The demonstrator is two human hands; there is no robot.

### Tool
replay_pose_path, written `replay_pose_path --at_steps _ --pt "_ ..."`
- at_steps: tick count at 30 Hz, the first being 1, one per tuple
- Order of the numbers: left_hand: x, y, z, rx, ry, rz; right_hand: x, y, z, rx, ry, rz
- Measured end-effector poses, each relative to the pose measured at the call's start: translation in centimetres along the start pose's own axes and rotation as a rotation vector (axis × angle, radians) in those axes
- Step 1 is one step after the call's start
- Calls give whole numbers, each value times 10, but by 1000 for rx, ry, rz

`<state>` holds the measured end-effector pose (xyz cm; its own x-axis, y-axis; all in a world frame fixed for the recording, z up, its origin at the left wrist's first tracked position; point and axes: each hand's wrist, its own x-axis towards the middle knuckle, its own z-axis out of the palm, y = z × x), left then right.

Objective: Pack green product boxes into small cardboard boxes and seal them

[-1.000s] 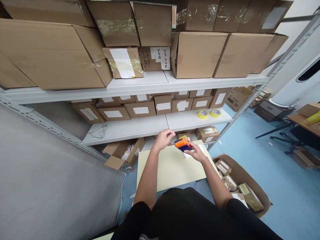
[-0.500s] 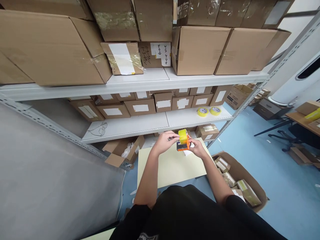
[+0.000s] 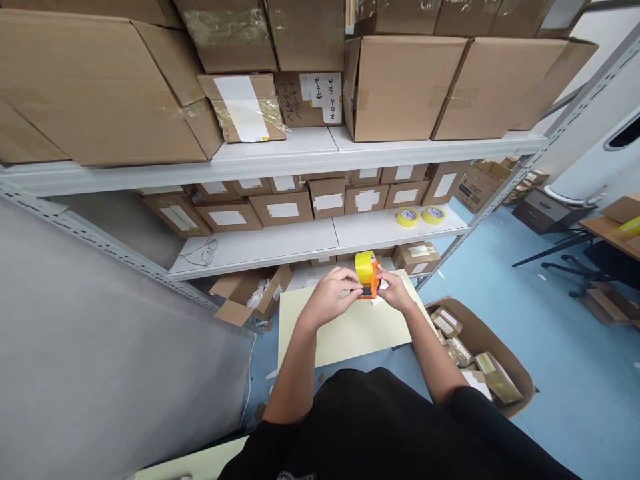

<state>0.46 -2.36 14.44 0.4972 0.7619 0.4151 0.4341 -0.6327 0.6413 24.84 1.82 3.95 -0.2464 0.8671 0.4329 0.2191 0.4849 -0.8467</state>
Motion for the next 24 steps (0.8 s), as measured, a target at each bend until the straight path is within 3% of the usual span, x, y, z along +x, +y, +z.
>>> replay_pose_path --at_steps 8,12,15,24 --pt "-6 -4 9 4 127 -132 -7 0 2 6 -32 12" --pt "-9 -10 11 47 149 -105 -11 -1 3 -9 -93 24" --pt "-13 -17 17 76 236 -70 -16 1 4 -29 -142 62" --pt "-16 -27 31 10 456 -111 -27 10 -13 -117 -121 71"
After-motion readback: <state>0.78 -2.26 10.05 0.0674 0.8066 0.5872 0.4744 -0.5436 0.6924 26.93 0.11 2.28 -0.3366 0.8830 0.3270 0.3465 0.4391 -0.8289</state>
